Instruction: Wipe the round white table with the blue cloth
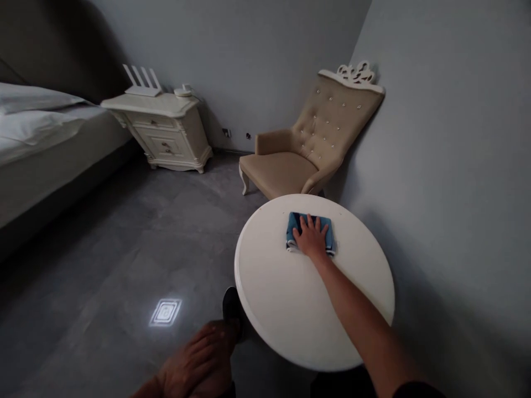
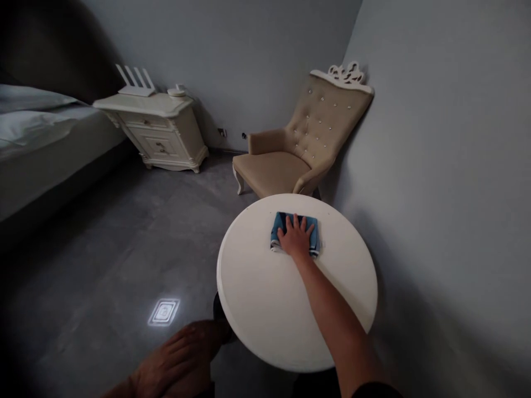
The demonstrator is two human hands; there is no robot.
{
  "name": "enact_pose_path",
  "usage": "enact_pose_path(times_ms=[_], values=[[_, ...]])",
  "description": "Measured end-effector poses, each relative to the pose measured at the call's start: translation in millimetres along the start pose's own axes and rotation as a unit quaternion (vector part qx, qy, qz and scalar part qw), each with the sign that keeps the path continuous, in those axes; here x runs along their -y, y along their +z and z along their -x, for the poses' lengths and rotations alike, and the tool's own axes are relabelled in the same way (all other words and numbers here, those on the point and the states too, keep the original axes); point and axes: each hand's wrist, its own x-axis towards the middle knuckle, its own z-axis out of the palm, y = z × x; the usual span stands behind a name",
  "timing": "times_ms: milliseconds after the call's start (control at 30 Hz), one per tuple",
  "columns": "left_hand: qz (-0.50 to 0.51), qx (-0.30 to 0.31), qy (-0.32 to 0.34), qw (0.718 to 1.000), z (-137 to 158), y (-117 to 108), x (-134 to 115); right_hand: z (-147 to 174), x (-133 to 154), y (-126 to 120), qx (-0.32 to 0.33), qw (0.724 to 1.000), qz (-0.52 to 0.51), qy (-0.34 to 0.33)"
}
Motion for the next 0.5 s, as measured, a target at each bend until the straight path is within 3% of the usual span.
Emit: enact_pose_path(times_ms=[167, 267, 367, 500], values=[[-0.002, -0.014, 0.019, 1.000, 19.3, 3.2, 10.0, -110.4, -15.4, 6.0, -0.016, 0.999, -0.004, 0.047], [-0.008, -0.014, 0.010, 1.000, 23.8, 1.1, 9.3, -148.2, -22.8, 9.7, -0.025, 0.997, -0.012, 0.069], [-0.016, -0.003, 0.024, 1.000, 20.3, -1.3, 10.3, -153.4, -23.4, 9.1, -0.026, 0.997, -0.012, 0.066], [-0.016, 0.011, 0.036, 0.999, 6.5, -2.6, 10.1, -111.2, -16.0, 0.6, -0.009, 0.999, -0.001, 0.049]])
